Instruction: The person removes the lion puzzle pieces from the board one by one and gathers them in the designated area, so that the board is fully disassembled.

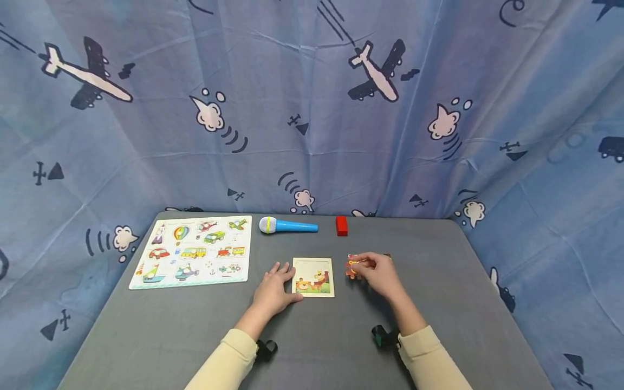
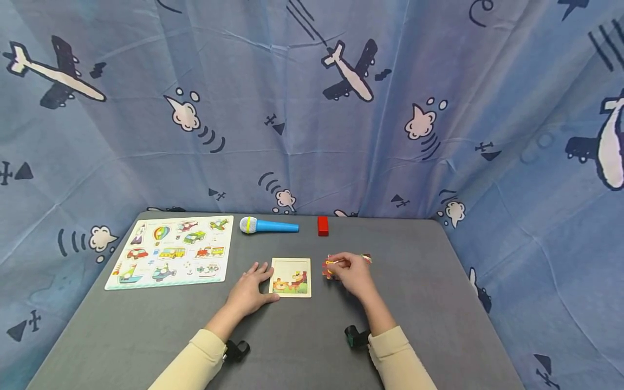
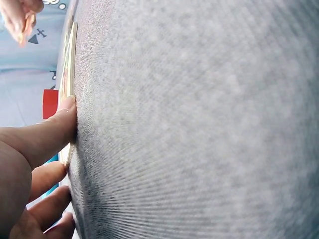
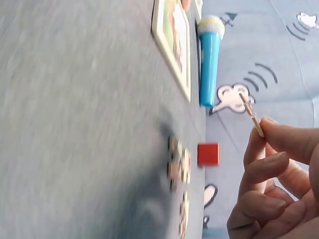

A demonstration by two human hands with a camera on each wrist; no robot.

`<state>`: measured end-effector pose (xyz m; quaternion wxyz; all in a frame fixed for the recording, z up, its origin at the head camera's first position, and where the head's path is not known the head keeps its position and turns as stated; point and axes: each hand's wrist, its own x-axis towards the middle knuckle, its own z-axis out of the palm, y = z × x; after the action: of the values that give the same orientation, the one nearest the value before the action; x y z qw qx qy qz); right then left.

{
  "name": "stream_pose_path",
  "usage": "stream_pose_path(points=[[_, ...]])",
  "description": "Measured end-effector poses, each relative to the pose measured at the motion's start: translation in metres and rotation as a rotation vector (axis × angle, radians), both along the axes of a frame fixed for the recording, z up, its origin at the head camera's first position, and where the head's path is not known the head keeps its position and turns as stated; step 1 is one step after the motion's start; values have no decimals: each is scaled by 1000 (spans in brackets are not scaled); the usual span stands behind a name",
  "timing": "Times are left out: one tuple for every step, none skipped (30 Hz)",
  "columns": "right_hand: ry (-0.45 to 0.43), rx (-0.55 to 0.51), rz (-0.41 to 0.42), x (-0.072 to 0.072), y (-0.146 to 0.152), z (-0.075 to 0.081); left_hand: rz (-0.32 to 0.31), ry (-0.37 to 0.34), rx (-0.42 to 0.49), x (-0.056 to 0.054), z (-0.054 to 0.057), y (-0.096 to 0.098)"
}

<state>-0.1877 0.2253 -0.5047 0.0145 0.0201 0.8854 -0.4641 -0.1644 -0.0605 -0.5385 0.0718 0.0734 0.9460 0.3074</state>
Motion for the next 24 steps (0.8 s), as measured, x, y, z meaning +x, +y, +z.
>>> stream_pose_path(points=[[0,-1,-8,0,4,0,0,-2,0,0,0,0],[2,-5,-16,0,8,-1,1,-4,2,0,0,0],[4,-8,-23,0,12,-1,1,-3,0,0,0,0],[8,-11,-27,0,16,-2,2,-2,-1,0,0,0],[15,-6,-26,0,21,-4,3,-1,-2,0,-1,0],[17,-1,-27,0,25,-4,3,0,-3,0,-1,0],[16,3,-28,0,29,-6,4,1,-4,0,-1,0],[12,6,-27,0,32,-7,4,3,-4,0,-1,0],[4,16,-31,-1,36,-8,4,6,-5,-1,-2,0],[-3,23,-30,-1,39,-9,5,6,-5,0,-2,0],[-17,30,-34,-2,43,-10,6,5,-4,0,-2,0],[-32,38,-37,-2,46,-12,6,4,-3,0,-3,0],[-48,46,-42,-3,48,-13,6,2,-3,0,-3,0],[-62,54,-45,-4,51,-15,6,0,-2,0,-3,0],[-74,64,-47,-5,53,-17,6,-2,-1,1,-3,0],[-85,72,-44,-6,54,-18,7,-4,-1,1,-3,0],[-91,84,-40,-7,55,-20,8,-7,-2,1,-3,0],[-92,94,-38,-8,56,-22,9,-6,-4,0,-3,0],[-92,105,-37,-9,57,-24,11,-7,-7,0,-3,-1],[-87,115,-30,-11,57,-26,13,-5,-10,0,-3,-1],[-84,130,-26,-11,58,-27,13,-5,-13,-1,-3,-1],[-82,145,-25,-12,58,-29,11,-6,-15,-1,-3,-1],[-80,160,-31,-12,58,-30,9,-7,-17,-1,-3,0],[-80,176,-44,-12,58,-30,6,-7,-17,-2,-3,0]])
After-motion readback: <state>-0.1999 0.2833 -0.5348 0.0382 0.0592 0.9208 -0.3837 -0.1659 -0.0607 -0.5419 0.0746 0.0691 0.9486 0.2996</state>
